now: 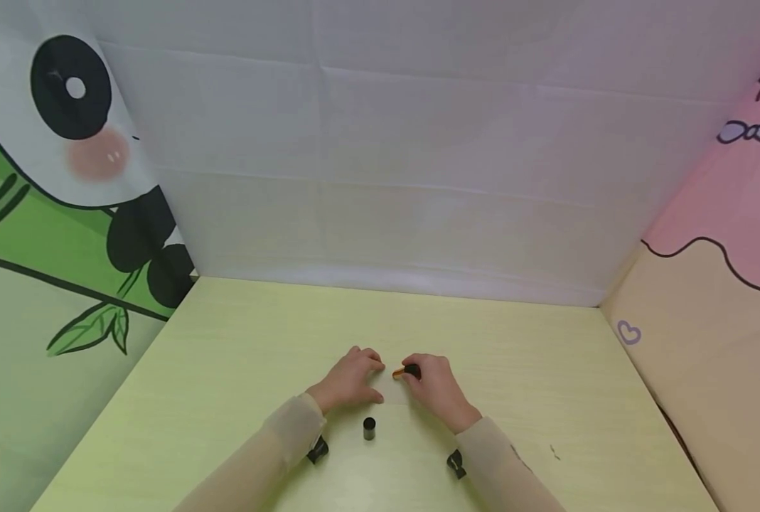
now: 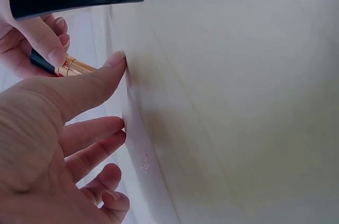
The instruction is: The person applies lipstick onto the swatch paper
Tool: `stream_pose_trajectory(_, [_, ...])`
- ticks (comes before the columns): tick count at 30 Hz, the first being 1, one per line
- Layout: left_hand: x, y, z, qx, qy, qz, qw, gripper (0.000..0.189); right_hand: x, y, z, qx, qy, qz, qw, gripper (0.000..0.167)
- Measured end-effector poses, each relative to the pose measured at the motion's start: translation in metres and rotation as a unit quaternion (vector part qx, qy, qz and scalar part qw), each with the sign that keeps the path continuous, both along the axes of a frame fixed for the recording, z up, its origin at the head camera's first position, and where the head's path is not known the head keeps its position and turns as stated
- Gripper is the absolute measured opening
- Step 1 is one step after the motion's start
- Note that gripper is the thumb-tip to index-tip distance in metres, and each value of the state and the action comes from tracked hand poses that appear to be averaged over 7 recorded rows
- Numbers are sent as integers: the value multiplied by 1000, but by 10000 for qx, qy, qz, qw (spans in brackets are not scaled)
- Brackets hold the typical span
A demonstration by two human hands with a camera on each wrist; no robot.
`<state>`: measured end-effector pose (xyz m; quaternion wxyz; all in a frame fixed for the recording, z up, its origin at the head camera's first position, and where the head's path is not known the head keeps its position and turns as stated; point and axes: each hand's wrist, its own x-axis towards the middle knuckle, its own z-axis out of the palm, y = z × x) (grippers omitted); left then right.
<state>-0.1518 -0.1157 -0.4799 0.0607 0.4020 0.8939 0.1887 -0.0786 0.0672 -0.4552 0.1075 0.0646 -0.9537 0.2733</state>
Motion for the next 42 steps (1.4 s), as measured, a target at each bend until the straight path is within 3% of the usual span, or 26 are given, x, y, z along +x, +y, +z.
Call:
stream_pose_trajectory(11, [-8,13,2,112,60,207,9997,56,-14,9,5,507,241,460,9974,12])
stream_pose_trajectory(21, [-20,30,5,132,44,463,9988,56,-32,27,20,728,-152,1037,9918,7])
stream_pose_trajectory(27, [-29,40,8,131,67,571,9983,56,-41,40,27,758,-458,1177,9891,8])
stream_pose_trajectory(33, [-25,32,2,103,117,494,9987,55,-30,35,24,711,-631,1179,9885,11])
stream_pose_trajectory(42, [-18,20,-2,128,-13,390,9992,57,-17,40,23,-50,-372,770,9963,15])
